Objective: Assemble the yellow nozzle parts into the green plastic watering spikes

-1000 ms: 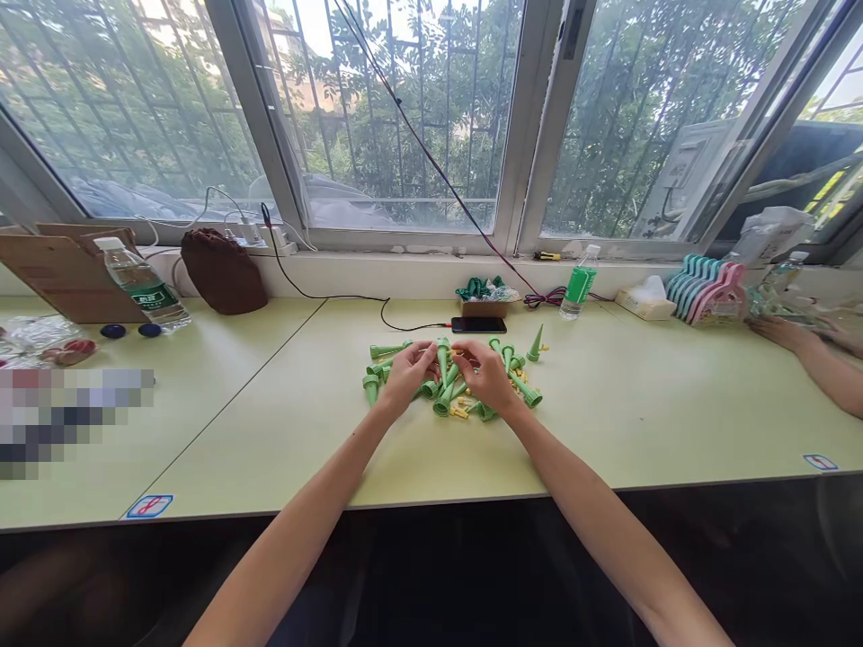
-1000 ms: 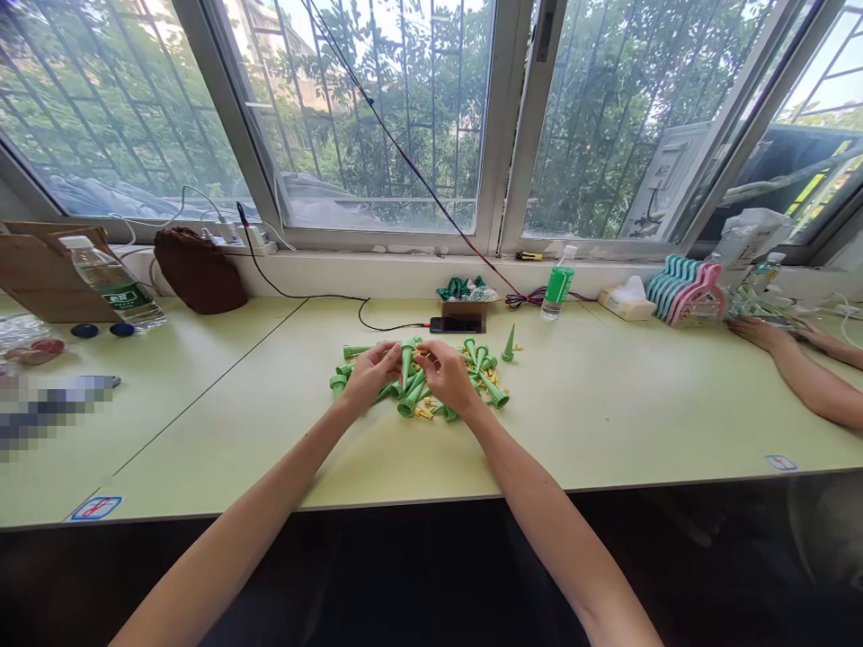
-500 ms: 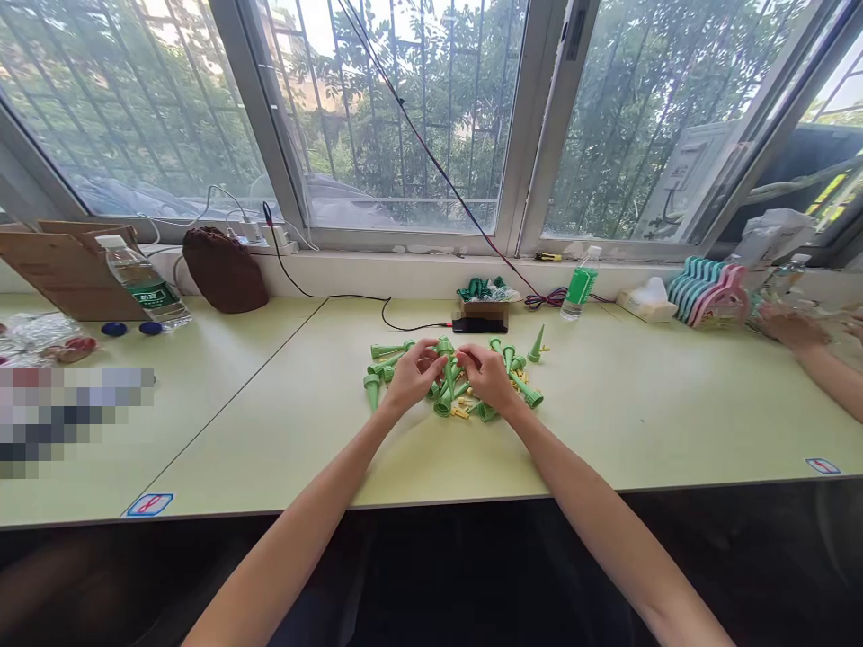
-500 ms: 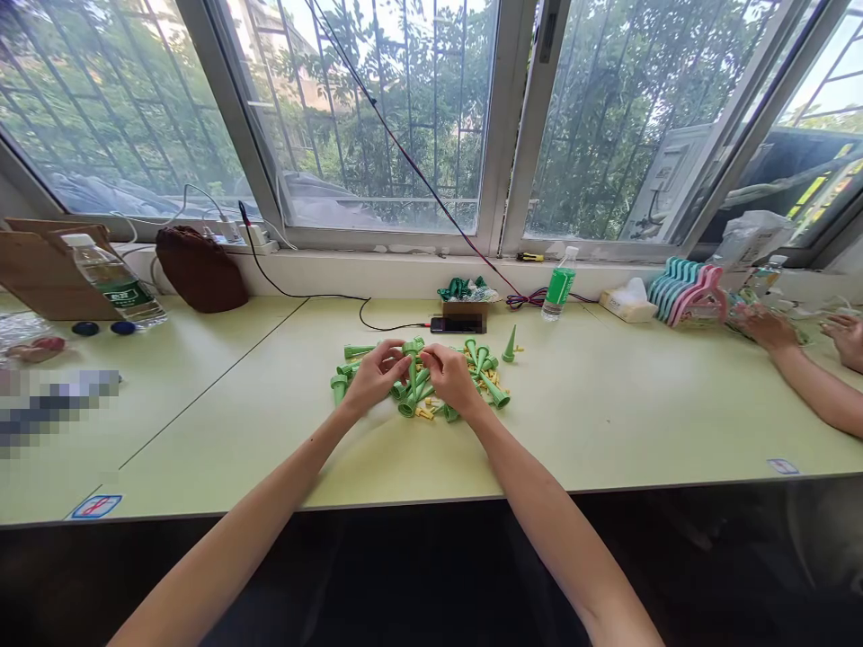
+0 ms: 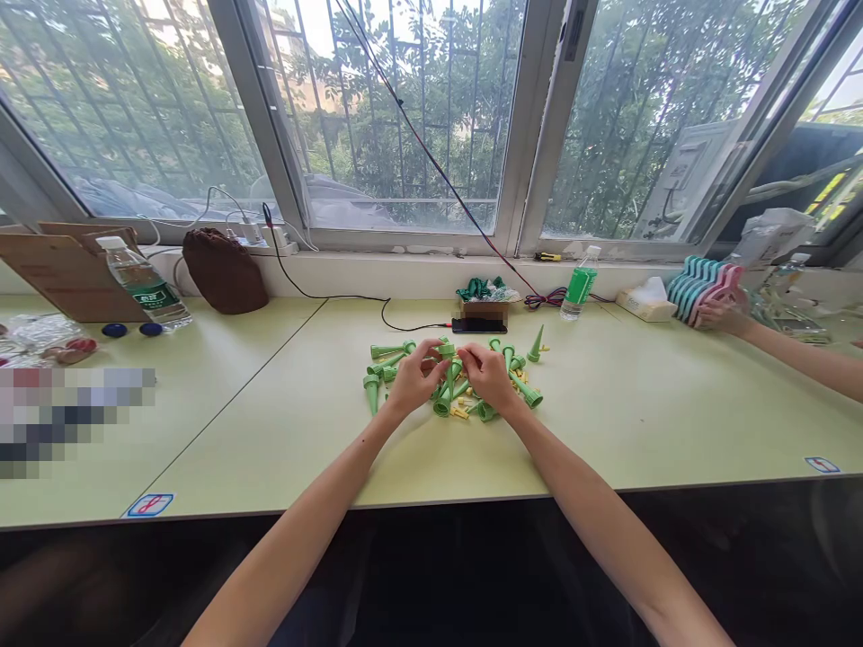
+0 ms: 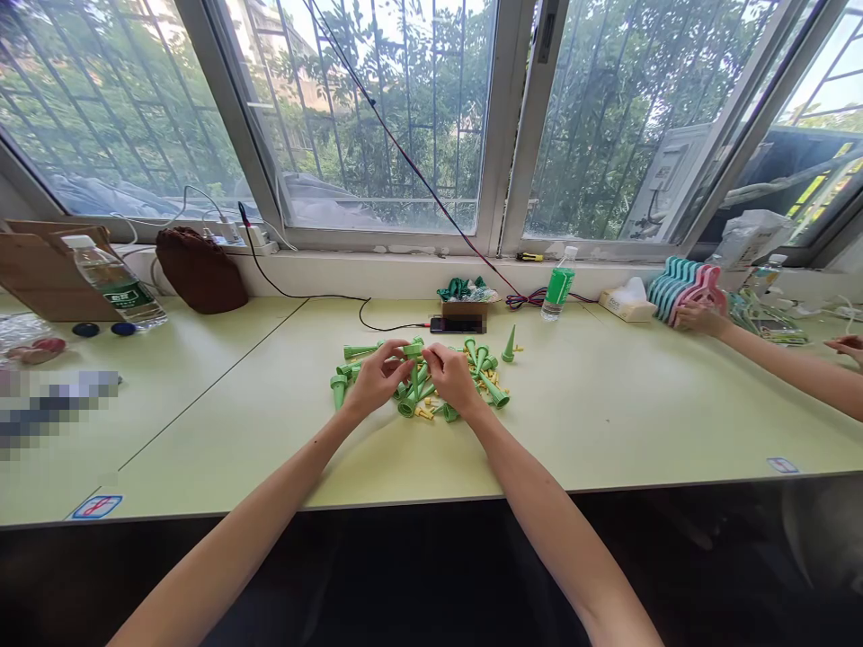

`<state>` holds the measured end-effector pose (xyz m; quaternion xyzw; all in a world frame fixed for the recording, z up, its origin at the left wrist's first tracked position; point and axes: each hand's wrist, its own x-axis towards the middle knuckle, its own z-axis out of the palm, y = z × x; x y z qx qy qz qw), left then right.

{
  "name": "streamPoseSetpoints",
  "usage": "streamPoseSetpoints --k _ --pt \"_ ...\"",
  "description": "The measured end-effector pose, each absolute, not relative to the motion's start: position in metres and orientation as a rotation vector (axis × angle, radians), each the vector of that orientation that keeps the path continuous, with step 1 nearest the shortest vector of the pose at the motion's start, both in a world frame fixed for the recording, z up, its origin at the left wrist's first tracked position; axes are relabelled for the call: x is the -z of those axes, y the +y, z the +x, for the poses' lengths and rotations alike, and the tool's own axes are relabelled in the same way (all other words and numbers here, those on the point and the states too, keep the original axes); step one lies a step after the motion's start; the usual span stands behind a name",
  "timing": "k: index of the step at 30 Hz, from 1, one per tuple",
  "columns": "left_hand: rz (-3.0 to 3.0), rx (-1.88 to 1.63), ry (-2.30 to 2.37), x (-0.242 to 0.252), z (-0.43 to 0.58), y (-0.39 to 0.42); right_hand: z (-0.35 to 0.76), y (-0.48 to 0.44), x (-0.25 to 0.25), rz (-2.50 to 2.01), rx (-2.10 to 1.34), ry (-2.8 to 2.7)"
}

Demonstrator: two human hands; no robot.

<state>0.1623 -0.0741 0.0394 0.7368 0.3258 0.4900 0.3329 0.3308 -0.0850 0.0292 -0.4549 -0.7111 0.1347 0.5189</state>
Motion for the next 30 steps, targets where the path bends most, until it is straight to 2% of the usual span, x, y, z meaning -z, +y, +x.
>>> streamPoseSetpoints --k 8,21,30 --pt "1.842 -1.279 0.821 -0.0389 0.1623 -0.072 0.3289 -0.087 -0.0312 -1.066 -0.353 -1.675" --pt "2.196 -1.342 0.84 -0.0319 0.1628 -0.0738 0.3291 -0.0856 -0.0306 -1.151 -0.238 -1.662" --pt "1.837 -1.35 0.797 -0.0392 0.1662 -0.0776 0.3288 -0.0906 -0.0337 -1.164 -0.211 -1.574"
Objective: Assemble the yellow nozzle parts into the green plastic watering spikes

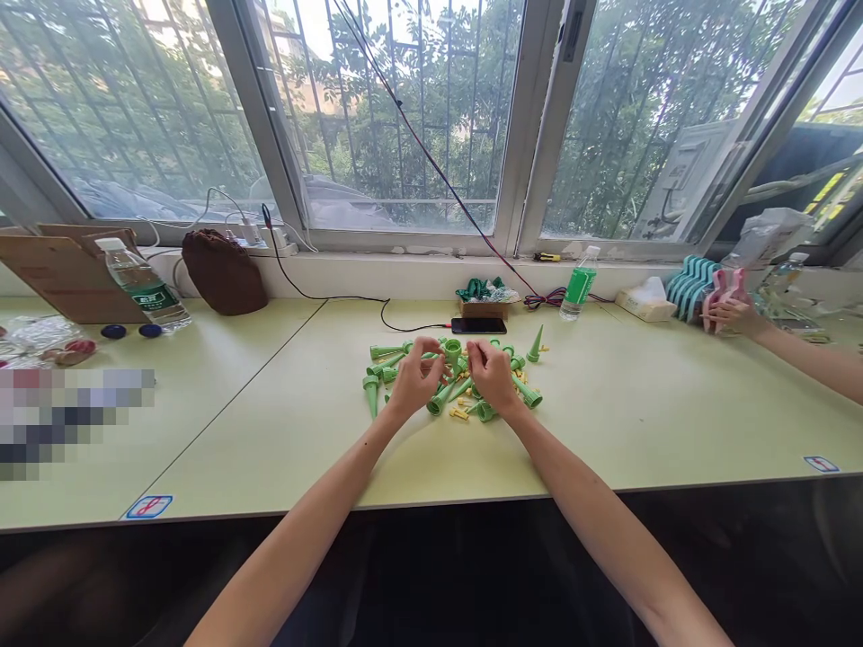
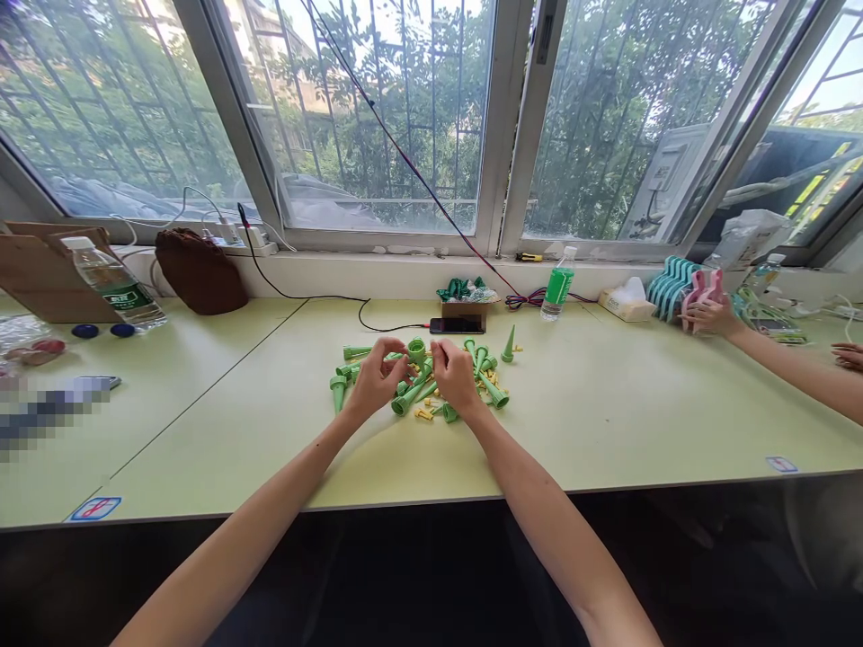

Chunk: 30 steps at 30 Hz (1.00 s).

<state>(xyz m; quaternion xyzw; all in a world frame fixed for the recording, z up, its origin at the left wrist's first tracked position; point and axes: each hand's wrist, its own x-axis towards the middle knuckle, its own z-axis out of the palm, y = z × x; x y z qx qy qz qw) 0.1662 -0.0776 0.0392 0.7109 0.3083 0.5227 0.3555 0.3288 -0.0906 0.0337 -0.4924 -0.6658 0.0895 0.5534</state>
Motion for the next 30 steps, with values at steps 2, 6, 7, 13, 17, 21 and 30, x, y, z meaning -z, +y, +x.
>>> streamPoseSetpoints --k 2,6,7,13,17,21,30 --pt "1.761 -1.322 0.782 -0.0402 0.1657 -0.0758 0.3291 -0.0915 -0.0345 -1.165 -0.2 -1.566" --pt "1.661 -1.23 0.788 -0.0398 0.1652 -0.0708 0.3289 -0.0915 -0.0346 -1.154 -0.203 -1.585" --pt "1.634 -1.209 0.797 -0.0396 0.1654 -0.0699 0.3287 -0.0913 -0.0342 -1.146 -0.211 -1.592" --pt "1.512 -1.148 0.812 -0.0416 0.1666 -0.0695 0.3278 -0.0903 -0.0314 -1.096 -0.251 -1.618" --pt "1.508 -1.151 0.824 -0.0419 0.1669 -0.071 0.3271 -0.0903 -0.0309 -1.076 -0.258 -1.635" --pt "1.506 -1.155 0.835 -0.0404 0.1675 -0.0708 0.3268 -0.0902 -0.031 -1.063 -0.246 -1.642" --pt "1.457 -1.096 0.875 -0.0397 0.1665 -0.0678 0.3264 -0.0896 -0.0294 -1.058 -0.285 -1.662"
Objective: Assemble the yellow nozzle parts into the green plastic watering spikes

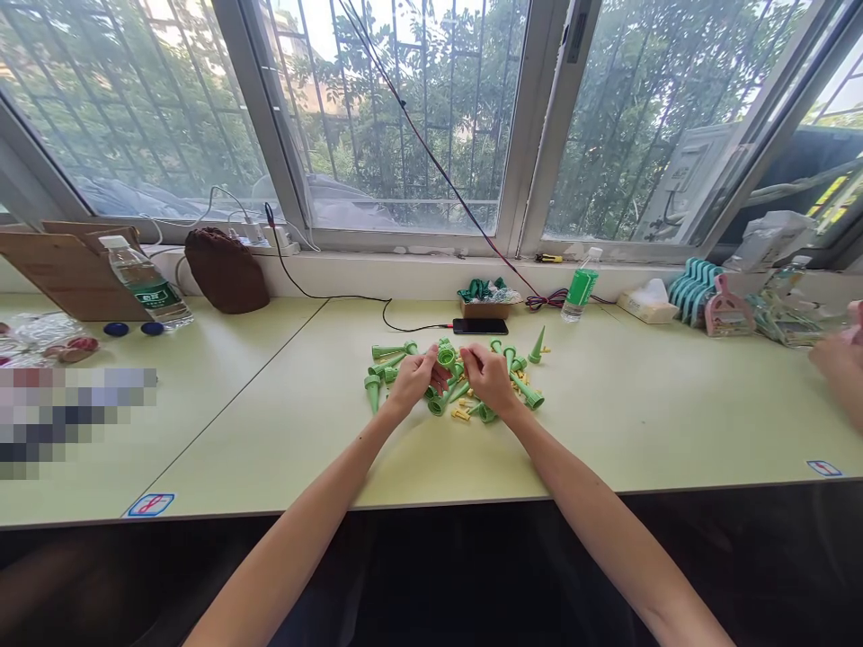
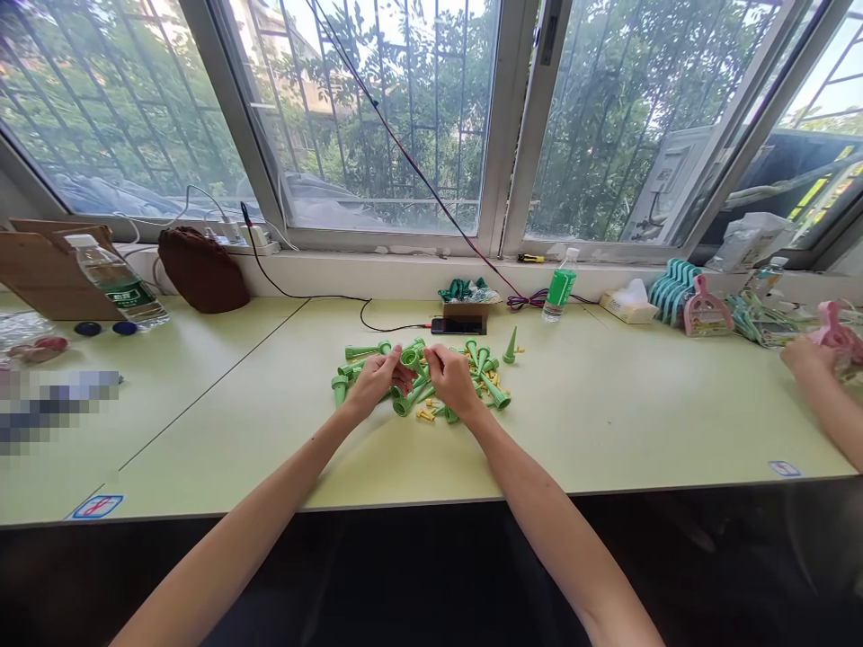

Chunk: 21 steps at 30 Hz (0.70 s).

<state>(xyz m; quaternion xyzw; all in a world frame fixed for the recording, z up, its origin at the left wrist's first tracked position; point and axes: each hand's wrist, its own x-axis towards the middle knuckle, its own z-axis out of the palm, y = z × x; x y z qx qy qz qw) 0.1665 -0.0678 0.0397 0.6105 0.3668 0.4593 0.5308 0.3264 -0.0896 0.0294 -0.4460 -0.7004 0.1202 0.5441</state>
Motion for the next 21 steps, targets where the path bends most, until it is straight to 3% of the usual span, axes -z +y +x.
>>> streamPoseSetpoints --k 21 --pt "1.461 -1.04 0.899 -0.047 0.1671 -0.0774 0.3259 -0.0932 -0.0335 -1.048 -0.277 -1.661"
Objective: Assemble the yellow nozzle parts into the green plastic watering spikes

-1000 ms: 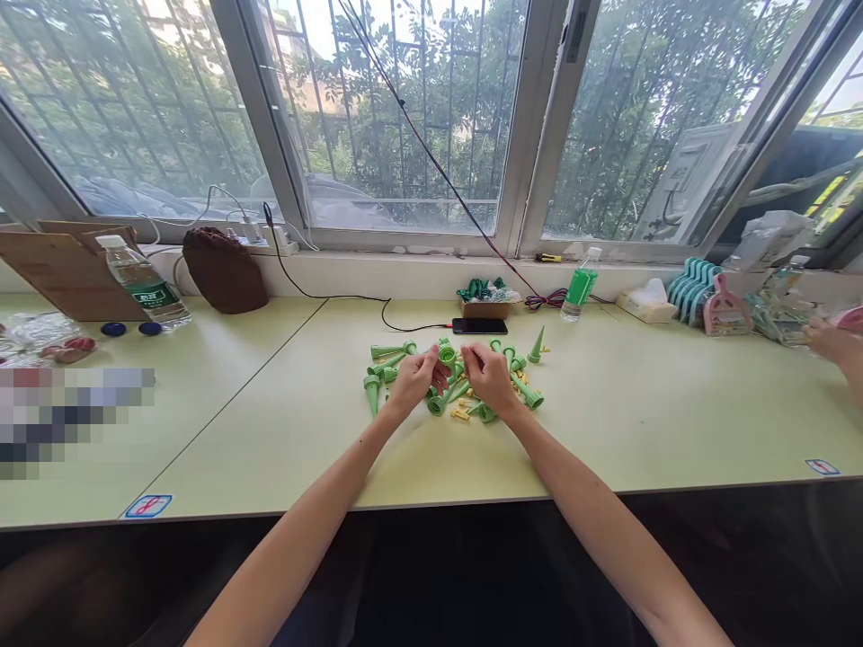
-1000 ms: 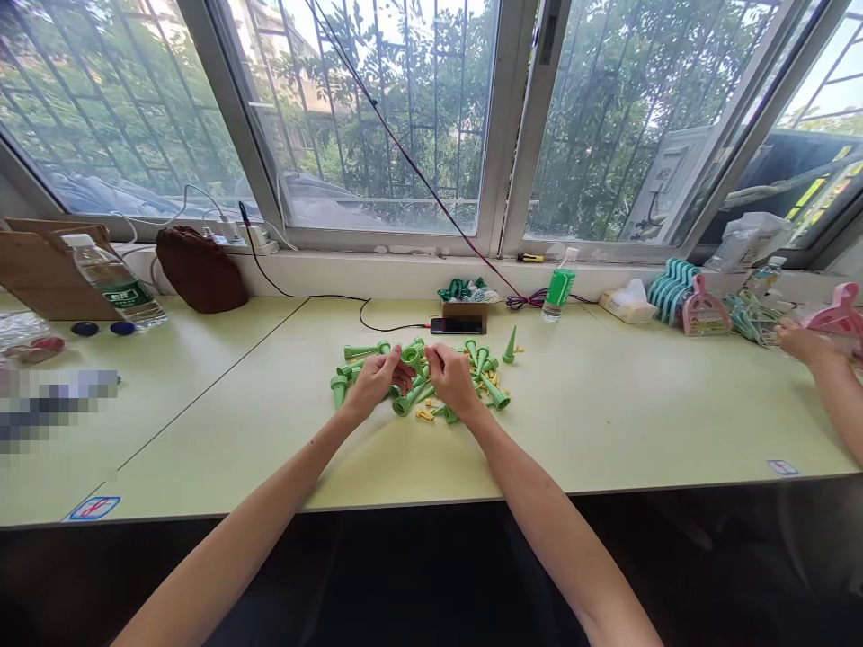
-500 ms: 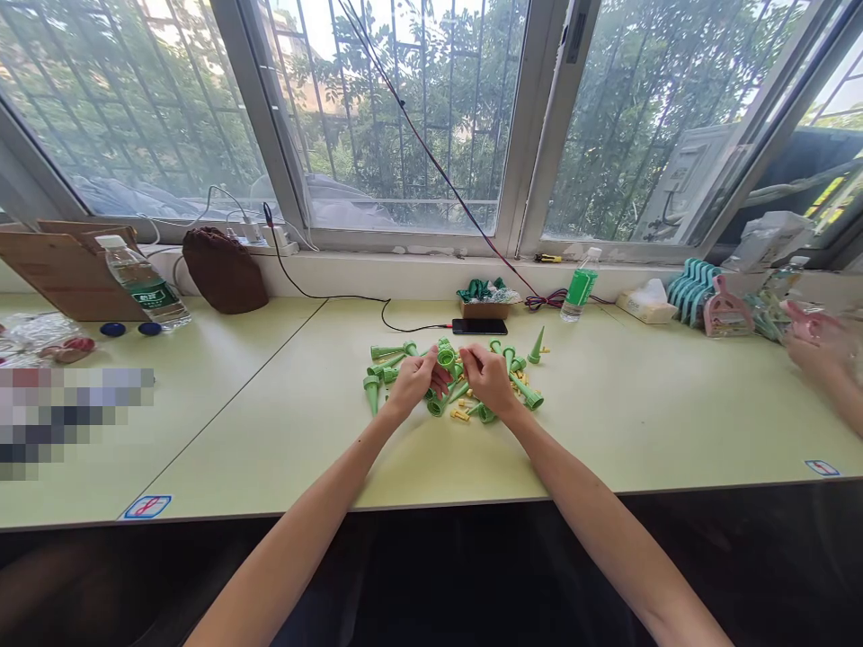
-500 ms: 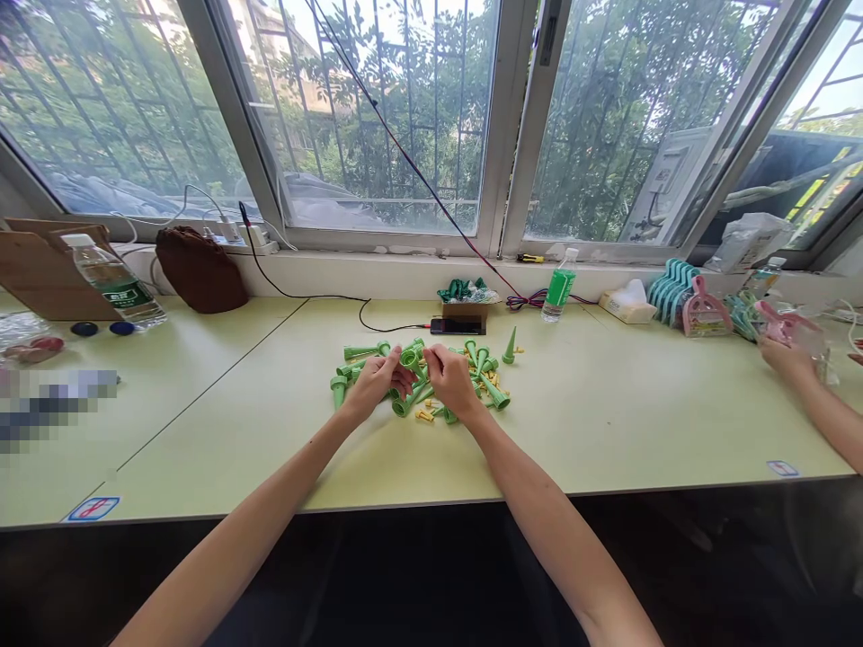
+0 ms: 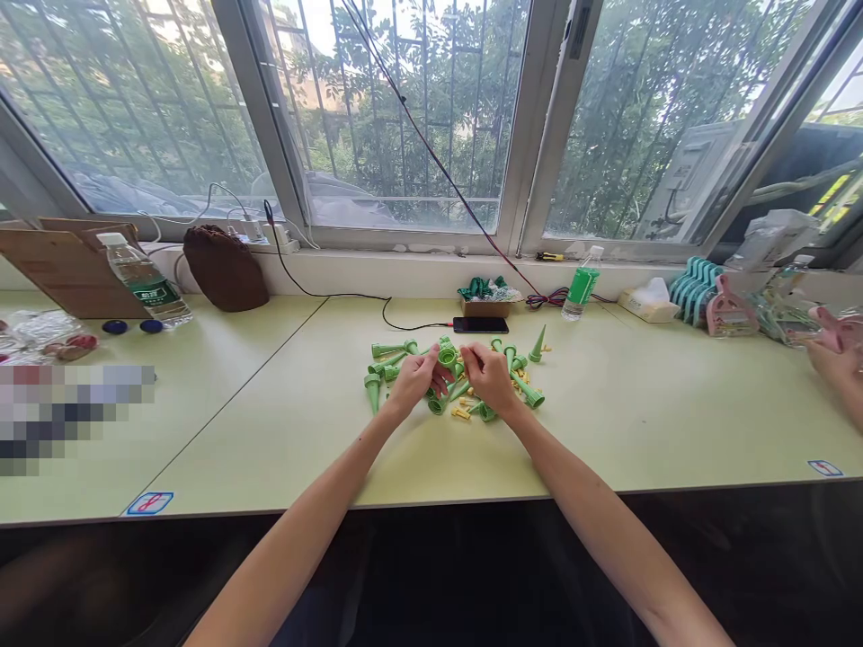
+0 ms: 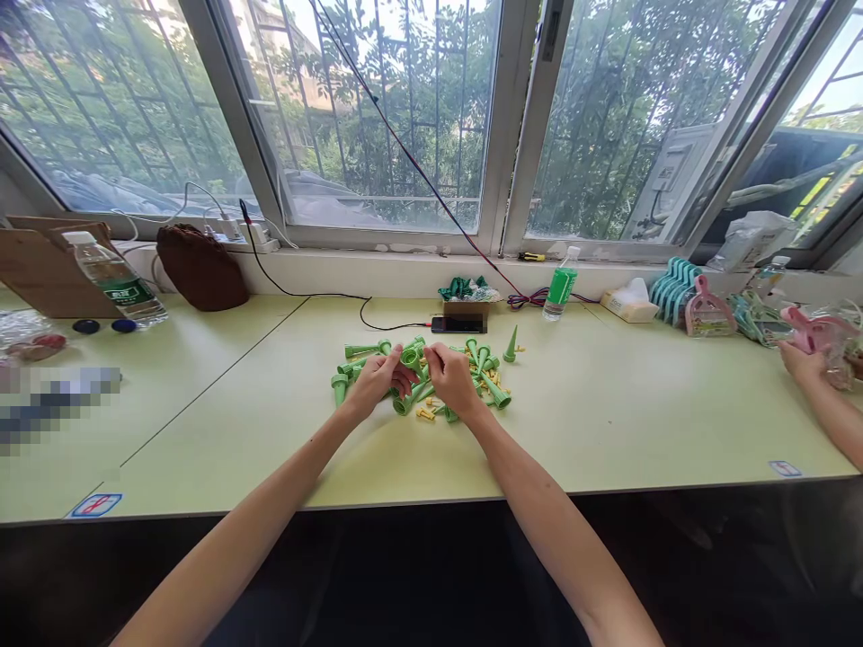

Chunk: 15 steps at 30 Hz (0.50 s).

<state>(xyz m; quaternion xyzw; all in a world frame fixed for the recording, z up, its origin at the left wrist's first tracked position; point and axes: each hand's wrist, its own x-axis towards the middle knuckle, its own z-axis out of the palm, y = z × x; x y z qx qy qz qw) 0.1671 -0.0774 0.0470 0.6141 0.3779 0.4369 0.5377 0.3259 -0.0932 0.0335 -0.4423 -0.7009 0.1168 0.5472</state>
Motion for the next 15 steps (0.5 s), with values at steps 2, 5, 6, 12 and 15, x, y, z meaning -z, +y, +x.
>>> streamPoseSetpoints --k 2,5,6,12,15 --pt "1.464 -1.035 0.897 -0.0478 0.1668 -0.0775 0.326 -0.0931 -0.0336 -1.045 -0.283 -1.658" --pt "1.465 -1.039 0.885 -0.0485 0.166 -0.0774 0.3261 -0.0929 -0.0335 -1.054 -0.298 -1.652" --pt "1.47 -1.04 0.88 -0.0485 0.1656 -0.0773 0.3263 -0.0928 -0.0334 -1.058 -0.302 -1.649" --pt "1.546 -1.038 0.836 -0.0448 0.1635 -0.0758 0.327 -0.0917 -0.0323 -1.081 -0.293 -1.633" --pt "1.598 -1.035 0.81 -0.0425 0.1627 -0.075 0.3276 -0.0907 -0.0317 -1.093 -0.287 -1.621"
